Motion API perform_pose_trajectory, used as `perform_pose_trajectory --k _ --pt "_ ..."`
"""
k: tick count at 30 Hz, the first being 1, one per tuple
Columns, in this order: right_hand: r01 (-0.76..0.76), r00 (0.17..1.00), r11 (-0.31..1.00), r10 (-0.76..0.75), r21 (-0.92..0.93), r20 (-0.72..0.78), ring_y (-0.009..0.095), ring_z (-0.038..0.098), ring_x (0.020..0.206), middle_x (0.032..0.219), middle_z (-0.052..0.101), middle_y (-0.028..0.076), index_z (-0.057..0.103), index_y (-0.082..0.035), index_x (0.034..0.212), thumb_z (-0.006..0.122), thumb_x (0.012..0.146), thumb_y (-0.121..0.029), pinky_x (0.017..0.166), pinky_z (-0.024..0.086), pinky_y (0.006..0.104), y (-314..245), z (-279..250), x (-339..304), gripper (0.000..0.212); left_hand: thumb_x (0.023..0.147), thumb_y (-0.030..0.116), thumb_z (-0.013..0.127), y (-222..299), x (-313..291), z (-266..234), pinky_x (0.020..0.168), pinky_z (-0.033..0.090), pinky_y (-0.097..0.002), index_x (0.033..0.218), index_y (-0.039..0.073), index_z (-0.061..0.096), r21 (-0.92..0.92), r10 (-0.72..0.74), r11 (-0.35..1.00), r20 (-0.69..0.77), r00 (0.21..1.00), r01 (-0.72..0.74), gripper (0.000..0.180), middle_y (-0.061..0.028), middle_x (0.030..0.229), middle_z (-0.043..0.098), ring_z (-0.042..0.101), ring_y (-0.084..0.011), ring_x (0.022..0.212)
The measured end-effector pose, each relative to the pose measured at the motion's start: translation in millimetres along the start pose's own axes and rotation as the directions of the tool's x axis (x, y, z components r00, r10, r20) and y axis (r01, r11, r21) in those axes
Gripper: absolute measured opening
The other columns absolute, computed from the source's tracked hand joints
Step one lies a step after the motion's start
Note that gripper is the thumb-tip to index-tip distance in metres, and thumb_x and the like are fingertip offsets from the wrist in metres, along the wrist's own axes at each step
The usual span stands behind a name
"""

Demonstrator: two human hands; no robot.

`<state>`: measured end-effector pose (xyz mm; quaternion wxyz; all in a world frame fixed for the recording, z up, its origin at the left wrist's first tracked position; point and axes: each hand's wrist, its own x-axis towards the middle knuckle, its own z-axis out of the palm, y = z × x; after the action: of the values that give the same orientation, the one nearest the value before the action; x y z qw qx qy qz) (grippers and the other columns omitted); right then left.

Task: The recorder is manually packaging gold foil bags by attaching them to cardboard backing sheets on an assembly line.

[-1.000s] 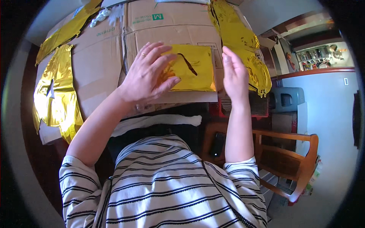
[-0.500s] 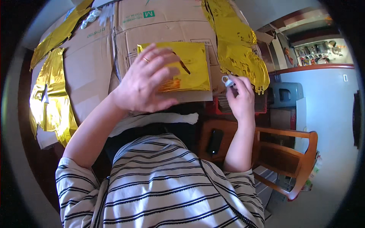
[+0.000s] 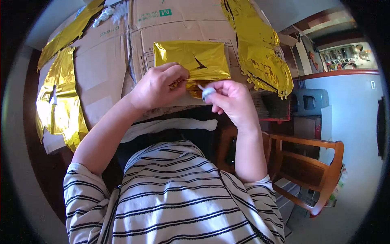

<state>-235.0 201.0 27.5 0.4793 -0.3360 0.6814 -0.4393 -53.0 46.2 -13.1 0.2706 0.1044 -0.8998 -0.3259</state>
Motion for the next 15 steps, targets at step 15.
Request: perform_pose_trajectory --k 15 --pt "0.472 0.601 0.213 -0.787 -0.855 0.136 0.025 0.056 0.085 0.095 0.060 0.005 0.067 -0.008 0.097 0.075 0.080 -0.013 0.078 0.044 0.0393 32 12 -10 0.019 0.081 0.005 0.070 -2 0 7 0.066 0.057 -0.0385 0.095 0.002 0.061 -0.051 0.014 0.998 -0.121 0.993 -0.021 0.017 -0.0135 0.085 0.066 0.069 -0.0325 0.073"
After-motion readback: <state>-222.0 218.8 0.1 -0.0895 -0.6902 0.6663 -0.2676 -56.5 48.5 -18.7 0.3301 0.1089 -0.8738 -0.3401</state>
